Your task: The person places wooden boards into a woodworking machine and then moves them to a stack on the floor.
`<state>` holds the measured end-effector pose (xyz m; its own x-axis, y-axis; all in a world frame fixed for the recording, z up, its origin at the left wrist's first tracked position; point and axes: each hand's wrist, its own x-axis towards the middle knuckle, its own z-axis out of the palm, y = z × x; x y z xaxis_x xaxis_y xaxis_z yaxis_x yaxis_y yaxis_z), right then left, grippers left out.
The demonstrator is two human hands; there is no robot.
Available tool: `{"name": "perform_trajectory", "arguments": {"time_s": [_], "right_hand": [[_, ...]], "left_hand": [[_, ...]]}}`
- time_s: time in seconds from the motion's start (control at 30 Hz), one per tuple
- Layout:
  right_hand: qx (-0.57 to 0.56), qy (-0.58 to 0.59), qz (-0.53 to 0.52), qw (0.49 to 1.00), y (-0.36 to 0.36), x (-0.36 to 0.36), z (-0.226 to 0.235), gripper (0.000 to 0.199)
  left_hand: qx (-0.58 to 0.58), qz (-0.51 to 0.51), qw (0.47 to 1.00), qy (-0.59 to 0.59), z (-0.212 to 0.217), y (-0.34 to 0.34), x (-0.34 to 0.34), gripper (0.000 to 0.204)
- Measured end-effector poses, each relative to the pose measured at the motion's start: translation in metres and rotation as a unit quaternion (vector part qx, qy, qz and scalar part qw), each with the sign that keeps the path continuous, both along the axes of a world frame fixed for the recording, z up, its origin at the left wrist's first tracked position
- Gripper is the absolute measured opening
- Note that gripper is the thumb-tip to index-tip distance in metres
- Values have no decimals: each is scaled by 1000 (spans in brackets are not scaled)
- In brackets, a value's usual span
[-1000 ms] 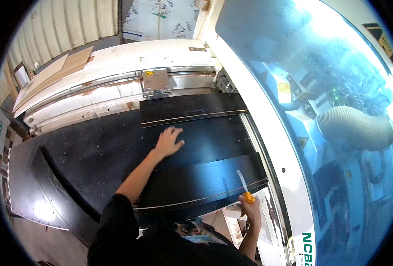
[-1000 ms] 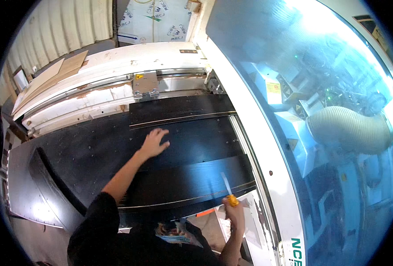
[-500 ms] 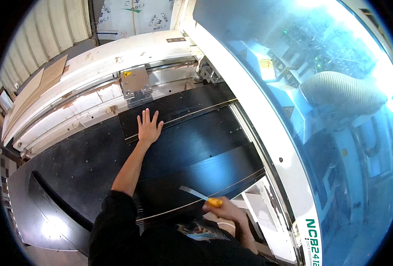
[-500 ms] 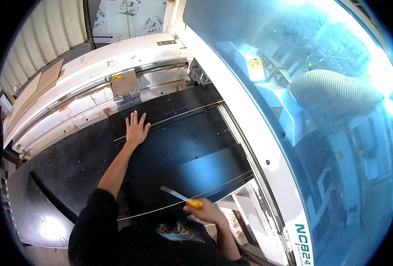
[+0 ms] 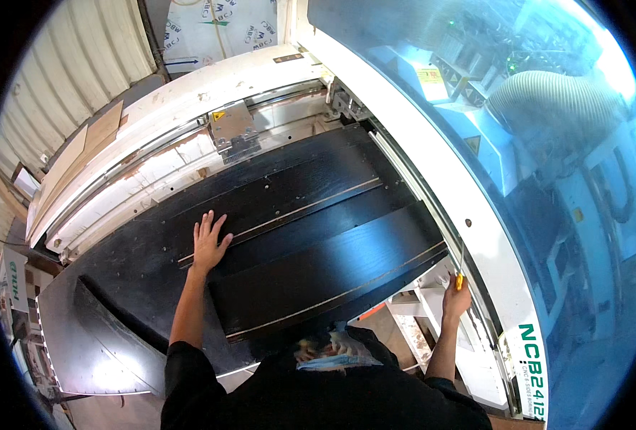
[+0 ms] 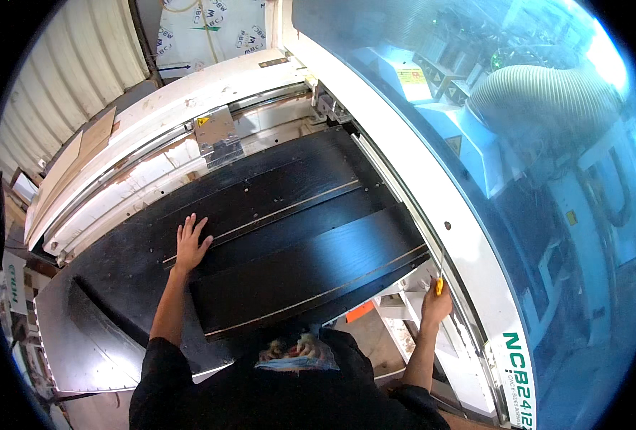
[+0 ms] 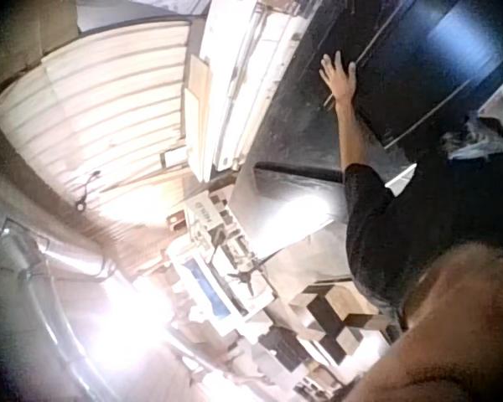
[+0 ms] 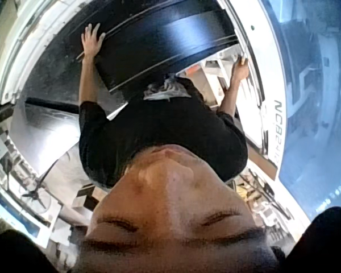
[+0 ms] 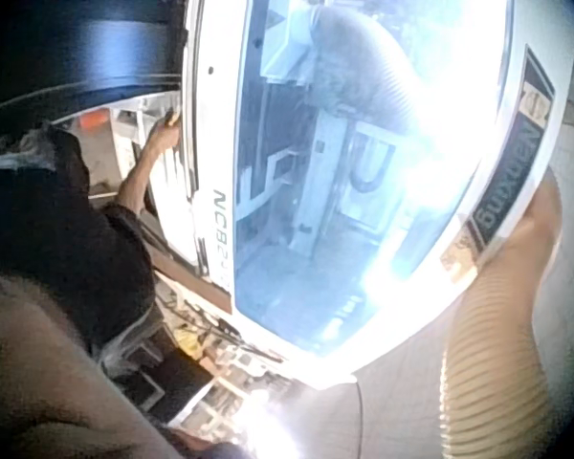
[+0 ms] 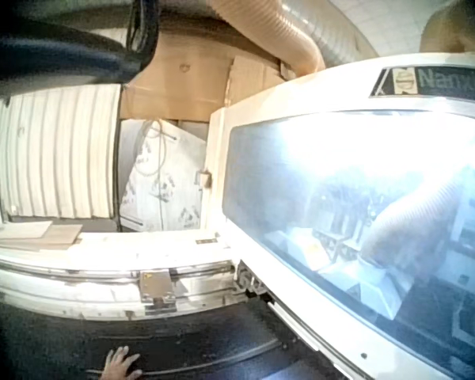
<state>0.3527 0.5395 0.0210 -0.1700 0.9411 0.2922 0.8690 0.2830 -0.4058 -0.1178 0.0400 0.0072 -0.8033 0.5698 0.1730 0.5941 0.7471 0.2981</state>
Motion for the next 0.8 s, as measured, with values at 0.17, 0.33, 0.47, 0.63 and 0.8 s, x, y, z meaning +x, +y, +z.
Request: {"name": "perform_trajectory", "arguments": {"time_s": [0.17, 0.33, 0.47, 0.63, 0.8], "right_hand": [[-6, 28, -40, 999, -7, 56, -50, 36], [28, 114, 12, 993, -17, 51, -43, 30], [185, 167, 83, 965, -33, -11, 2, 30], [91, 185, 343, 917, -50, -154, 43, 27], [-4, 33, 443, 896, -45, -286, 13, 47]], "left_hand": [[70, 5, 997, -9, 7, -58, 12, 53], [142, 163, 975, 58, 7, -114, 29, 45], [84, 336, 937, 45, -19, -157, 44, 67], [87, 377, 922, -20, -31, -152, 68, 74], [105, 418, 902, 12, -15, -130, 83, 69]]}}
